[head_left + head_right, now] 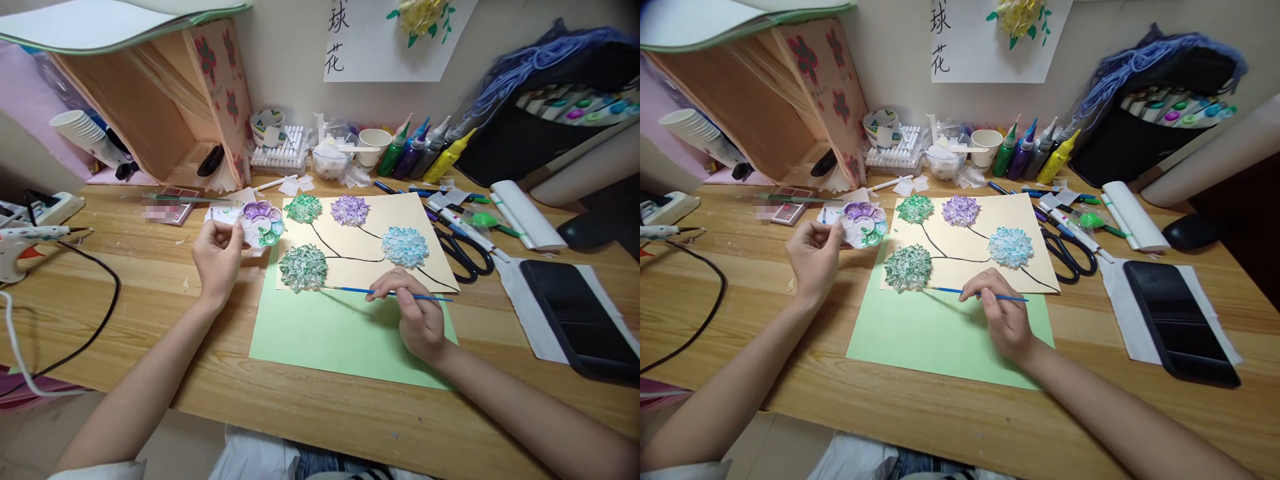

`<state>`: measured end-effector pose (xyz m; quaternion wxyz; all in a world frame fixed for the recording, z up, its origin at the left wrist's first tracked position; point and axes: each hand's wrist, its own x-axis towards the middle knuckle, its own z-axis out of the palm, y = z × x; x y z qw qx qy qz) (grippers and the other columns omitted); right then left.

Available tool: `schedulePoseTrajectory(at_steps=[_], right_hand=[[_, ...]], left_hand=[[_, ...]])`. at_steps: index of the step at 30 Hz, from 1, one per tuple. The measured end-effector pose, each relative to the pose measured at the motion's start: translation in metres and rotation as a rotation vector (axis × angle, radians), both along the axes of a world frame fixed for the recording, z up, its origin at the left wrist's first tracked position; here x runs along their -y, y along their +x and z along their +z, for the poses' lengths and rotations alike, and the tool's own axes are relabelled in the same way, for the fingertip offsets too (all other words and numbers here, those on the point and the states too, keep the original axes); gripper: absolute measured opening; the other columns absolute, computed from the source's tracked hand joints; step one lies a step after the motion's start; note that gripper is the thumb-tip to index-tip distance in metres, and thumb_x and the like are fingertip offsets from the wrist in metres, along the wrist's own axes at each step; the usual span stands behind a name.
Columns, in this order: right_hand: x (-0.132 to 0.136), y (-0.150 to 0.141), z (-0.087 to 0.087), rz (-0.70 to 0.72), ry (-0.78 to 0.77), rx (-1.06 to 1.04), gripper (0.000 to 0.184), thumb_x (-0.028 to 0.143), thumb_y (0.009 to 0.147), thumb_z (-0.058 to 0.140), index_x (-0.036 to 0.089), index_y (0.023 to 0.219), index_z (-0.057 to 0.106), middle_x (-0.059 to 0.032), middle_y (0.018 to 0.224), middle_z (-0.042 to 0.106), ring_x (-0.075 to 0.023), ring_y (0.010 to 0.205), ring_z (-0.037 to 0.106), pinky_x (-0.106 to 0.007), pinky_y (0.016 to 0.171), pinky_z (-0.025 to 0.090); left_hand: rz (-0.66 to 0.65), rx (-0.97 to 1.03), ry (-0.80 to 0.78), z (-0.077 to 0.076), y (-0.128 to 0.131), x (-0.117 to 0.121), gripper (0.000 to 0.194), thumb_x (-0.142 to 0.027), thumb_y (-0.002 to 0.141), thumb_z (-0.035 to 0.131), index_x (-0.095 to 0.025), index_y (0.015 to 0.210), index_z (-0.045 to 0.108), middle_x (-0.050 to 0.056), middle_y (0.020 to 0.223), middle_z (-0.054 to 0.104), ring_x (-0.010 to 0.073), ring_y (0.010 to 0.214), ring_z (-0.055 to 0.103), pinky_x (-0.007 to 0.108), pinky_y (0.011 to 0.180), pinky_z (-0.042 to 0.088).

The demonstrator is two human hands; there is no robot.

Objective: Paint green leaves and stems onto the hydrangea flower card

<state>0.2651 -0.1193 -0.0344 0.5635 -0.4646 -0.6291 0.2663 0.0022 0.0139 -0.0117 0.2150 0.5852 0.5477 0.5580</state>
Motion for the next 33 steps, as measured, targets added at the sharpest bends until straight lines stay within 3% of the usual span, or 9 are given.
schedulePoseTrajectory(at_steps=[9, 17, 23, 33], right_hand=[[0.0062, 0.0020, -0.0036, -0.038, 0.114, 0.039, 0.029, 0.027, 0.092, 0.035, 0.024, 0.079, 0.061, -0.0047, 0.067, 0.064, -0.0217, 0.070, 0.057, -0.039, 0.066, 0.045], [0.0033, -0.0018, 0.0042, 0.063, 0.129, 0.234, 0.026, 0.018, 0.091, 0.037, 0.024, 0.087, 0.061, -0.0042, 0.076, 0.066, -0.0200, 0.076, 0.059, -0.036, 0.068, 0.046], [0.0053, 0.0011, 0.0039, 0.102, 0.224, 0.195, 0.024, 0.013, 0.090, 0.037, 0.022, 0.091, 0.059, -0.0043, 0.077, 0.066, -0.0188, 0.077, 0.058, -0.034, 0.068, 0.046], [0.0036, -0.0007, 0.0029, 0.081, 0.201, 0.249, 0.022, 0.014, 0.089, 0.038, 0.023, 0.091, 0.059, -0.0043, 0.077, 0.065, -0.0193, 0.078, 0.058, -0.035, 0.069, 0.046]], left_hand=[[0.006, 0.018, 0.006, 0.0010, 0.0011, 0.0000, 0.022, -0.032, 0.076, 0.064, -0.020, 0.066, 0.048, -0.005, 0.056, 0.056, 0.0099, 0.050, 0.059, 0.021, 0.048, 0.053], [0.003, 0.011, 0.008, 0.0027, 0.0019, 0.0014, 0.023, -0.033, 0.077, 0.064, -0.020, 0.066, 0.048, -0.004, 0.056, 0.056, 0.0098, 0.051, 0.059, 0.021, 0.050, 0.053], [-0.014, 0.029, 0.007, 0.0034, 0.0025, 0.0025, 0.021, -0.029, 0.078, 0.064, -0.020, 0.066, 0.049, -0.005, 0.057, 0.056, 0.0098, 0.051, 0.059, 0.021, 0.050, 0.053], [0.000, 0.009, -0.004, 0.0038, 0.0022, 0.0024, 0.021, -0.030, 0.078, 0.063, -0.020, 0.065, 0.049, -0.004, 0.057, 0.057, 0.0098, 0.050, 0.059, 0.021, 0.048, 0.051]])
